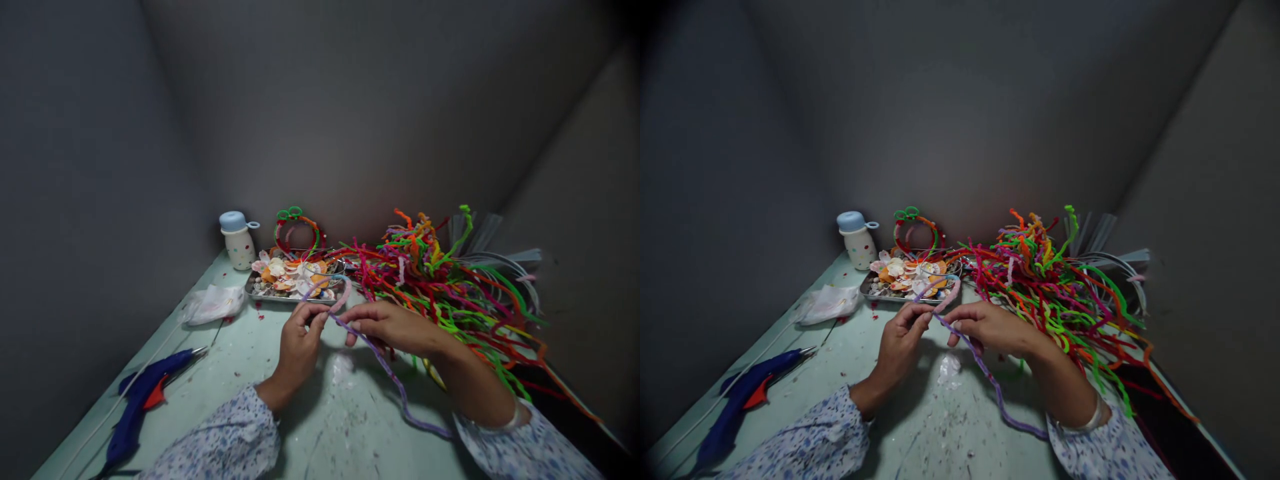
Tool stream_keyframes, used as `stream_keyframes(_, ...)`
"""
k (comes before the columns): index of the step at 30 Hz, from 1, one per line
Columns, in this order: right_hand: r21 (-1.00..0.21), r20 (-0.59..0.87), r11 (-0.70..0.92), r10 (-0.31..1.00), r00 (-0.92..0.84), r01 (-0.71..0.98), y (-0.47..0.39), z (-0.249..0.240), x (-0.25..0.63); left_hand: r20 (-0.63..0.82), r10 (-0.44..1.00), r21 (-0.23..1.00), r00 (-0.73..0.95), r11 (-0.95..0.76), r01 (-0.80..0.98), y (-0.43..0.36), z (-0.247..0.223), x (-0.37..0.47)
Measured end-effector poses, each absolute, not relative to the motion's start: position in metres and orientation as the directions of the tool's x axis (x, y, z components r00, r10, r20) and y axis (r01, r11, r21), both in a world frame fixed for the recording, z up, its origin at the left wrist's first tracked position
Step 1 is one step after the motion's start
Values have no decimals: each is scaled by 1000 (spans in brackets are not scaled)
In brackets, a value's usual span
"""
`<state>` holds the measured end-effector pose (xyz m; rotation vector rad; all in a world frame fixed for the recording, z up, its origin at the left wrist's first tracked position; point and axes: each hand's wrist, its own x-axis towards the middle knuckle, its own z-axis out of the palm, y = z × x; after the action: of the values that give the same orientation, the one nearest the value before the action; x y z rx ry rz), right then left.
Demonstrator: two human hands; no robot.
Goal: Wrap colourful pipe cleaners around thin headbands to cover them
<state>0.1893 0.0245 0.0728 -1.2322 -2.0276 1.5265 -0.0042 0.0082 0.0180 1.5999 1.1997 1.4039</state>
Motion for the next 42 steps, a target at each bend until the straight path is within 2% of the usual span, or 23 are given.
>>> stream_keyframes(5,-893,-170,144,770,-615,427,27,67,192,331,944,930,-14,-323,175,9,19,-6)
stream_keyframes(8,-893,-198,118,765,-613,435,26,64,186,329,944,931,-14,-322,170,10,18,-6)
stream_keyframes(12,-895,-136,128,834,-535,428,26,60,177,306,952,944,5,-304,131,12,15,-6)
stream_keyframes(20,-916,-145,59,874,-464,397,24,63,173,251,968,967,-7,-251,38,13,14,-3)
stream_keyframes(29,-951,-131,18,879,-459,307,27,54,171,283,959,953,-9,-280,114,13,14,-3)
stream_keyframes(35,-952,-144,4,874,-464,305,27,53,169,294,956,947,-15,-289,137,12,16,-4)
stream_keyframes(42,-961,-191,-39,808,-557,273,22,61,175,364,931,912,-33,-349,215,12,20,-6)
